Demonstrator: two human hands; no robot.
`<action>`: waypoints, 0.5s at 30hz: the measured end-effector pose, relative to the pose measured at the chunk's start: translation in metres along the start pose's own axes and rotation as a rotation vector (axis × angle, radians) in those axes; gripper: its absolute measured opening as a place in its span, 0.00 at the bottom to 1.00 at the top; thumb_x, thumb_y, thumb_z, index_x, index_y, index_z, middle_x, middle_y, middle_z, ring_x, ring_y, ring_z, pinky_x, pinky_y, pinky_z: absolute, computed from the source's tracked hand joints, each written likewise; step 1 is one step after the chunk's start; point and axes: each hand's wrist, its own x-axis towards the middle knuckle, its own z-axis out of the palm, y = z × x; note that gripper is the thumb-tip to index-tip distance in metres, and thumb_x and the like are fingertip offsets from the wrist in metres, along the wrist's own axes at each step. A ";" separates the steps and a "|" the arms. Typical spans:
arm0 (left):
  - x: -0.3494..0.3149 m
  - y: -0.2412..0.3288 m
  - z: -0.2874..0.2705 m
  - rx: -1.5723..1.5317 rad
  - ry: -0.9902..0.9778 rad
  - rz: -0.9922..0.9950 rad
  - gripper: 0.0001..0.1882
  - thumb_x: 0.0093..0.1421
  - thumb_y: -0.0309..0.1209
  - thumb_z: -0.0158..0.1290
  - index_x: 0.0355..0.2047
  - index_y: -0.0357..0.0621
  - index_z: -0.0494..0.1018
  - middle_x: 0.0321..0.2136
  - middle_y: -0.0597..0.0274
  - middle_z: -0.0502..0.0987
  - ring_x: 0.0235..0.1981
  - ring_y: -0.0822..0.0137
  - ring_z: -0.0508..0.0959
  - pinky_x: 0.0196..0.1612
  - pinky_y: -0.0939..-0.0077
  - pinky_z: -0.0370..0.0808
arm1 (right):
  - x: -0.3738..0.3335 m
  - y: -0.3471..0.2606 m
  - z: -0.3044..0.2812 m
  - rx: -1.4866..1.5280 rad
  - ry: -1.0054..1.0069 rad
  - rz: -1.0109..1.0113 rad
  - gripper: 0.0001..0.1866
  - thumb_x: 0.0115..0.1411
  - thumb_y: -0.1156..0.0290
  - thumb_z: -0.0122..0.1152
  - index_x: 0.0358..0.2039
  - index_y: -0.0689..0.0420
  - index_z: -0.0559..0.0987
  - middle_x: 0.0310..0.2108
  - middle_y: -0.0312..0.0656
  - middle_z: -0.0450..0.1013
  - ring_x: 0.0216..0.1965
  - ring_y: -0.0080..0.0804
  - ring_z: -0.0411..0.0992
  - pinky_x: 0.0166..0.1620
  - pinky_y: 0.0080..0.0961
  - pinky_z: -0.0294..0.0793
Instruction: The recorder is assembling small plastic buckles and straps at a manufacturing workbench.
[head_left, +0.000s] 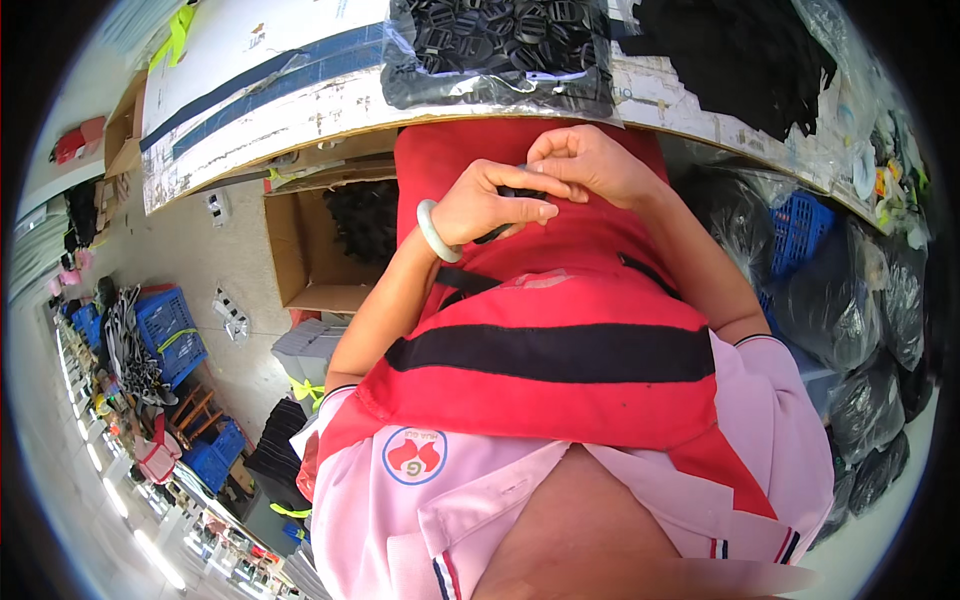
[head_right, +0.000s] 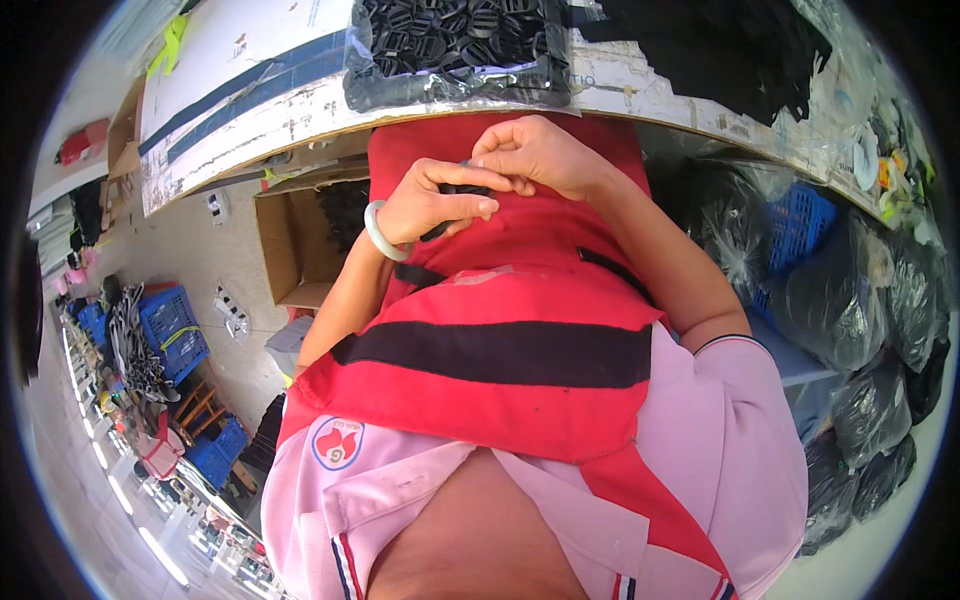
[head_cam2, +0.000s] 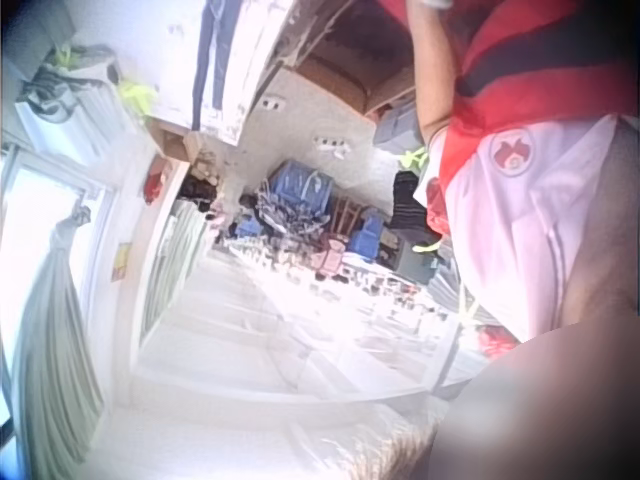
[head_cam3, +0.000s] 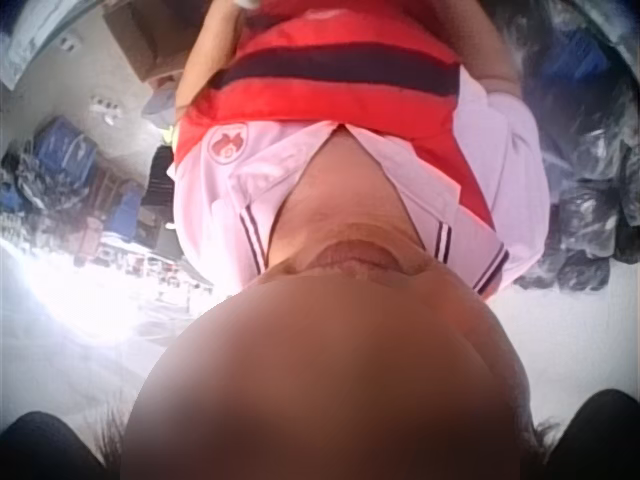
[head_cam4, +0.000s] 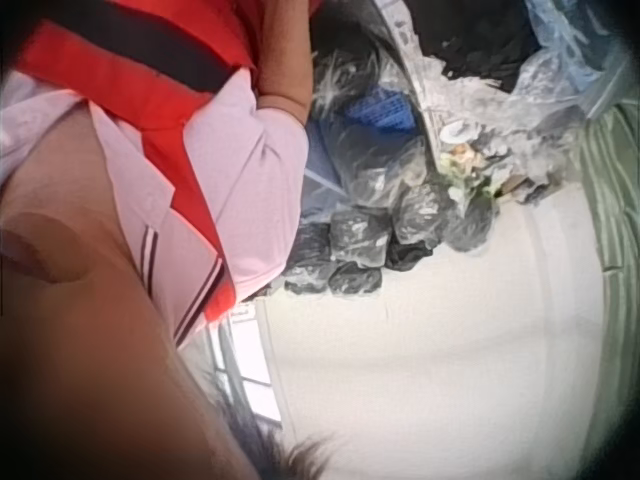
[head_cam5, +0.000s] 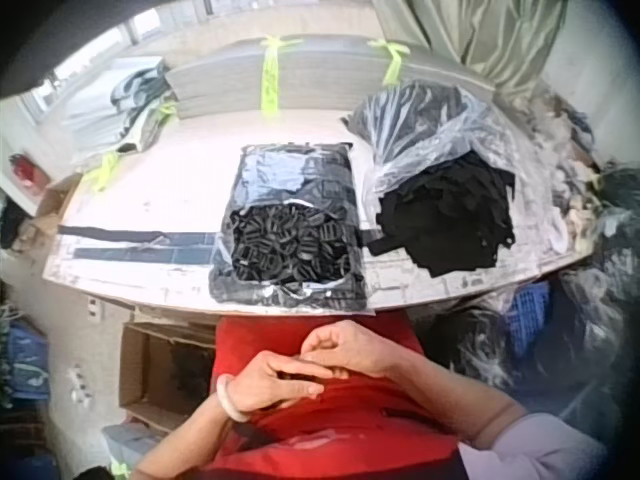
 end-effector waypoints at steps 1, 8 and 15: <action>-0.002 -0.001 -0.002 -0.093 -0.028 -0.038 0.13 0.58 0.22 0.54 0.44 0.38 0.78 0.35 0.58 0.81 0.18 0.78 0.70 0.18 0.88 0.63 | 0.000 0.002 -0.001 0.083 0.022 0.001 0.09 0.61 0.69 0.59 0.36 0.63 0.76 0.24 0.33 0.71 0.18 0.12 0.62 0.21 0.10 0.60; -0.006 -0.041 -0.022 -0.630 0.325 0.133 0.14 0.62 0.26 0.52 0.48 0.39 0.73 0.27 0.60 0.75 0.16 0.77 0.68 0.14 0.87 0.59 | -0.006 -0.004 -0.011 0.309 0.147 -0.002 0.06 0.62 0.70 0.57 0.36 0.58 0.73 0.23 0.29 0.65 0.15 0.08 0.56 0.17 0.06 0.52; 0.005 -0.012 0.012 0.675 0.467 0.659 0.13 0.51 0.18 0.59 0.38 0.40 0.80 0.28 0.58 0.76 0.31 0.66 0.78 0.34 0.76 0.73 | -0.011 0.023 -0.011 0.766 -0.139 0.175 0.06 0.66 0.68 0.51 0.32 0.54 0.70 0.22 0.27 0.63 0.16 0.06 0.57 0.16 0.04 0.53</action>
